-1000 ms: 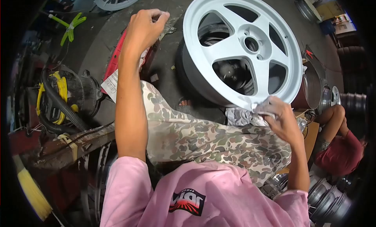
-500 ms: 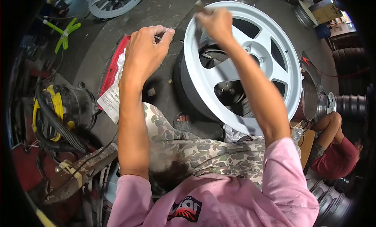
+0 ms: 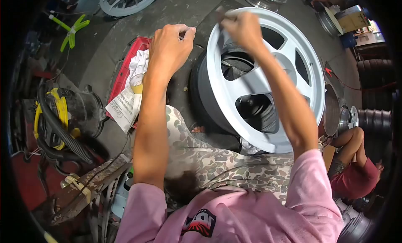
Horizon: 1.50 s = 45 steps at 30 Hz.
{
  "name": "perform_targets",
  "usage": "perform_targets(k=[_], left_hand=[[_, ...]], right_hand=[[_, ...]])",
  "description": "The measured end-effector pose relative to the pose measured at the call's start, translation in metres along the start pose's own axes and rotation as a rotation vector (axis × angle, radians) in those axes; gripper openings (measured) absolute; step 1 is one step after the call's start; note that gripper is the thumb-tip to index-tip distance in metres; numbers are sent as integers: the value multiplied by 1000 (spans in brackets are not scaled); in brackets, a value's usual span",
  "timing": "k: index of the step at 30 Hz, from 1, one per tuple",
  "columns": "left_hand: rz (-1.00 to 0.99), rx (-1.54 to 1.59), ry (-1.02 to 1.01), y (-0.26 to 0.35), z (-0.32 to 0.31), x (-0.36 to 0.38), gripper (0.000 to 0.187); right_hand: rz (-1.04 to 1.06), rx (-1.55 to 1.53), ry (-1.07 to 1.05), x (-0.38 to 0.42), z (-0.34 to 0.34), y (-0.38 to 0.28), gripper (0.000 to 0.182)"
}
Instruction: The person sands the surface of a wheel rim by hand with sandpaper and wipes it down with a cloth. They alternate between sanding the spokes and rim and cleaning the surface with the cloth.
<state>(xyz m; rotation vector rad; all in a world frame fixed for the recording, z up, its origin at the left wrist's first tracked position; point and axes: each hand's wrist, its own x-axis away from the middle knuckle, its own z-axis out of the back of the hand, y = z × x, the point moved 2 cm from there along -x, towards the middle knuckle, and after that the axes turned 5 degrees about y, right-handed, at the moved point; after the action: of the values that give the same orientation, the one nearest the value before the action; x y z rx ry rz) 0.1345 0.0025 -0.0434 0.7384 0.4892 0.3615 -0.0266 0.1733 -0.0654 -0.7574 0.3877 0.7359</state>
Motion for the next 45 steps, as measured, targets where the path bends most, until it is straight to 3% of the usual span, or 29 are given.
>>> perform_targets(k=[2,3,5,8,12,17,21,25,28,30,33,35,41,45], left_hand=[[2,-1,1,-7,-8,-5,39],[0,85,-53,-11,-14,-9,39],[7,163,-102,-20,-25,-15,39],[250,457,-365,-21,-36,-15,33],[388,623,-474,-29,-43,-15,28],[382,631,-489,-31,-43,-4,31],[365,668,-650,-27,-33,12,30],[312,602,-873,-22,-30,28,33],[229,500,-1154,-11,-29,38,33],[220,431,-1127,-22,-31,34,33],[230,316,-1000,-38,-29,18,32],[172,50,-638,-51,-25,5,36],[168,112,-518,-45,-11,10,38],[158,35,-503,-46,-24,2,38]], right_hand=[[-184,-152,-327,53,36,-76,25],[55,-270,-418,102,70,-99,23],[63,-301,-484,148,100,-107,28],[-22,-274,-419,194,127,-112,39],[5,-196,-215,228,121,-120,51],[90,-70,-203,231,119,-121,55],[100,-44,-195,230,119,-117,56],[90,7,-225,227,119,-118,57],[175,49,-239,211,115,-120,59],[274,154,-348,184,107,-124,59],[334,150,-300,136,72,-117,49],[324,224,-278,109,51,-111,45],[405,212,-366,155,84,-136,42],[474,127,-295,110,55,-101,37]])
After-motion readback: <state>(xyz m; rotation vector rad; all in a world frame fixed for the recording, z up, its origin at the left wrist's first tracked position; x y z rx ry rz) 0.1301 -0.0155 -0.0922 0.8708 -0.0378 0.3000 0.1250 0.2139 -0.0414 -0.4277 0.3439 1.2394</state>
